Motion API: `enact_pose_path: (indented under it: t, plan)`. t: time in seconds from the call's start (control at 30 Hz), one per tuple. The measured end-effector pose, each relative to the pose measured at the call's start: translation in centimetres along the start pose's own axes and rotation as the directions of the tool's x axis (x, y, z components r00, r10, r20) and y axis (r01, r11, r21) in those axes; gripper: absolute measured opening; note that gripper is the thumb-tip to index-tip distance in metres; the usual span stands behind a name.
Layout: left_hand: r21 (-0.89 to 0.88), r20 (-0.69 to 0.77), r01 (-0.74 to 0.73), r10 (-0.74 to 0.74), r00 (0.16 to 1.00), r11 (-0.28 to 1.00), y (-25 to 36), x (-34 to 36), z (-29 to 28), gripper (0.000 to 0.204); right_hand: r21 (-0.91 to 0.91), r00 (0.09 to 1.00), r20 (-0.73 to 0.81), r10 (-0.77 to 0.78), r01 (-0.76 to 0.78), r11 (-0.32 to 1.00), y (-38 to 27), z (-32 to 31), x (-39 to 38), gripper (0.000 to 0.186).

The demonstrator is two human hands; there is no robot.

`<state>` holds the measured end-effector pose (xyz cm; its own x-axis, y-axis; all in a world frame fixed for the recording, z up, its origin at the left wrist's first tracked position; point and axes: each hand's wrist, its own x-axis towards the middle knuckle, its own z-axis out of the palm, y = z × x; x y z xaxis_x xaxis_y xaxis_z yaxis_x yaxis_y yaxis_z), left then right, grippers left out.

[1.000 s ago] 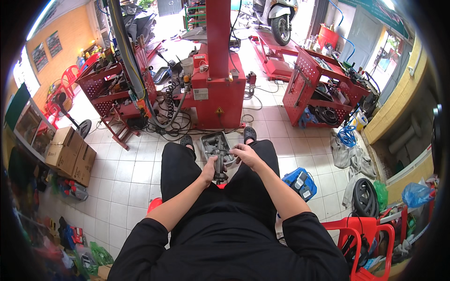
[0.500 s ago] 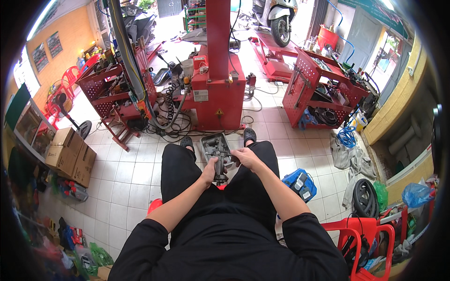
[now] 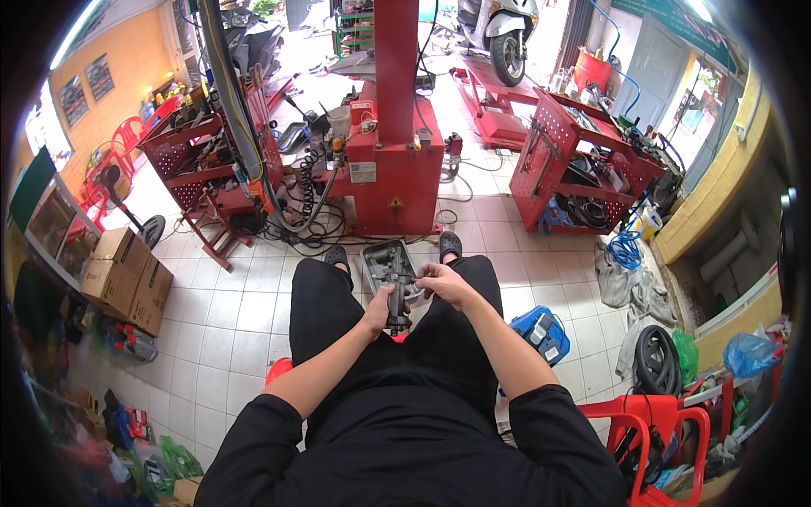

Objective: The person sits on a stool in a workshop and uses a screwdriver to disassemble a mechanical part held in their lap. They remove a screw and a small metal piece, placing them into a metal tray on the floor, then continue to manipulate the part with their hands.

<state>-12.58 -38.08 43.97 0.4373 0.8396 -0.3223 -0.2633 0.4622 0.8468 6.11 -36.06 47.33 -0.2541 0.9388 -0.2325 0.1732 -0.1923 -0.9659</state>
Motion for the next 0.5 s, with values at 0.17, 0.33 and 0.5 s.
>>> enact_pose_path:
  t: [0.17, 0.33, 0.5]
  plan:
    - [0.008, 0.003, 0.001, -0.001, 1.0, 1.0, -0.1, 0.1, -0.5, 0.051, 0.019, 0.992, -0.072, 0.101, -0.1, 0.995, -1.5, 0.5, -0.5, 0.032]
    - [0.004, 0.01, -0.02, 0.02, 1.0, 1.0, -0.2, 0.4, -0.3, 0.05, 0.01, 0.997, 0.007, 0.082, -0.082, 0.997, 0.2, 0.0, 0.3, 0.038]
    - [-0.009, 0.007, -0.023, 0.023, 1.0, 1.0, -0.2, 0.3, -0.4, 0.049, 0.014, 0.998, -0.058, 0.022, -0.022, 1.0, -0.9, 0.3, -0.4, 0.042]
